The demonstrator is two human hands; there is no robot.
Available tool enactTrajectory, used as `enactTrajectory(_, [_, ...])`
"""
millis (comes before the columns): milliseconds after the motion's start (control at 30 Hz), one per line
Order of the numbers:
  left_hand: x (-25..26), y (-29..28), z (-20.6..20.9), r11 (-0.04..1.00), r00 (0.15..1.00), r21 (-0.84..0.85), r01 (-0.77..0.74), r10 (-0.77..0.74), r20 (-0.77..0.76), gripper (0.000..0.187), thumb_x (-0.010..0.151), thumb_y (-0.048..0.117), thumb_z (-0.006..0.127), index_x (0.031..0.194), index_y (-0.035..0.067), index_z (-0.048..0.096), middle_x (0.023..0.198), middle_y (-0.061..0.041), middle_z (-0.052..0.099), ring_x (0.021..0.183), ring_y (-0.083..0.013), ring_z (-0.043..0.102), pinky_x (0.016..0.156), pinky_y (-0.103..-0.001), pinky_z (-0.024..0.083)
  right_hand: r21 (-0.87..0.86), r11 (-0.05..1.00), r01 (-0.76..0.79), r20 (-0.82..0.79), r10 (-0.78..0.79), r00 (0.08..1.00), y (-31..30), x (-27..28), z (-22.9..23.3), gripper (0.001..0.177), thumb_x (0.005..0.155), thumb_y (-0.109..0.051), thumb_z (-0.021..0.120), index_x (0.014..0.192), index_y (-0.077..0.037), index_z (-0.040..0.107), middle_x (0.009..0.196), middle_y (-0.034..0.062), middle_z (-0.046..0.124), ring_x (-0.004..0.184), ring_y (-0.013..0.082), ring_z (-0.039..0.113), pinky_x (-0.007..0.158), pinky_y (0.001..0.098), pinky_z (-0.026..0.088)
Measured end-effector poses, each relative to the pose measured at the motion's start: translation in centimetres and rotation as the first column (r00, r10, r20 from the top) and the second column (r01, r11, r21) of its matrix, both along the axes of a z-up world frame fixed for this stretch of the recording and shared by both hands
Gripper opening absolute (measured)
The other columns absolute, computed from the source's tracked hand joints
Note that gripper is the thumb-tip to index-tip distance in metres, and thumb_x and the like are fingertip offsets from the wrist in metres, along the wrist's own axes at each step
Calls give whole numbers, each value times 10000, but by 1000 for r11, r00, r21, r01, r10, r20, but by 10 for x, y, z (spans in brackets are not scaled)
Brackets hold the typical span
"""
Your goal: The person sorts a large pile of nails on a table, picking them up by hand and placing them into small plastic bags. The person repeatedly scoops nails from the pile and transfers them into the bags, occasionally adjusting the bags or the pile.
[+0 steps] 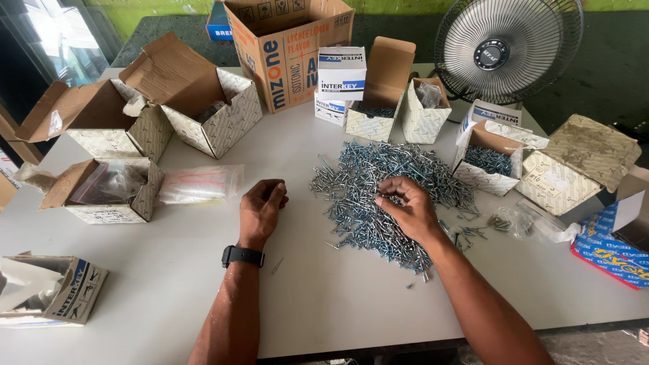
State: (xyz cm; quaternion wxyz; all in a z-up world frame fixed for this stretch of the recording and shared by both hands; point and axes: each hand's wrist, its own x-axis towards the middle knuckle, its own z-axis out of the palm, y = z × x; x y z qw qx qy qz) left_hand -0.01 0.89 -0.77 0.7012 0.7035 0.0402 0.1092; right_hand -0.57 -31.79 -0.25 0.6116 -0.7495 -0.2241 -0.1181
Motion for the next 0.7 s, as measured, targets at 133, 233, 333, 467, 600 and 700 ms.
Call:
enactTrajectory(133, [0,0,2,1000,1000,-7,3,-3,0,279,983,178,688,1133,-56,719,879,-180,692,807,-206,677,748,-321,608,35,999,34,-15,-34,999,11,-7,6,365,851,48,736,1192,-10,621,907,150,707,910,260,687,878,457,559])
enactTrajectory(233, [-1,-1,2,1000,1000,12,11,-10,-6,288,986,183,678,1144,-54,721,868,-175,688,806,-208,672,749,-331,602,112,993,27,-21,-25,999,10,-5,-1,502,863,89,715,1321,11,525,940,184,694,842,286,741,805,441,630])
enactTrajectory(333, [0,1,-1,999,1000,33,20,-20,16,295,985,200,690,1142,-47,725,859,-181,689,798,-213,671,743,-336,599,174,984,45,-53,-37,998,6,-5,-2,602,835,92,750,1366,0,480,1017,163,641,872,248,730,819,423,654])
enactTrajectory(467, [0,-2,3,997,1000,78,13,-13,1,287,987,216,680,1135,-24,732,814,-149,688,766,-188,661,724,-331,592,60,995,79,-70,-75,995,-14,-5,7,569,791,81,801,1305,13,569,1037,181,652,853,247,731,778,380,653])
enactTrajectory(600, [-6,-3,11,993,1000,119,21,-19,-16,304,994,241,670,1143,-15,738,779,-126,673,763,-190,633,722,-341,560,-115,983,142,-77,-151,986,-44,-10,26,439,783,48,824,1201,0,698,937,195,727,829,270,732,761,383,637])
enactTrajectory(700, [-6,-2,12,990,999,141,16,-11,-31,302,987,252,674,1126,-5,753,767,-132,684,752,-192,641,715,-356,555,-163,958,235,-125,-256,959,-65,-14,39,337,888,-9,757,1223,-16,723,1004,220,752,951,281,724,836,428,617])
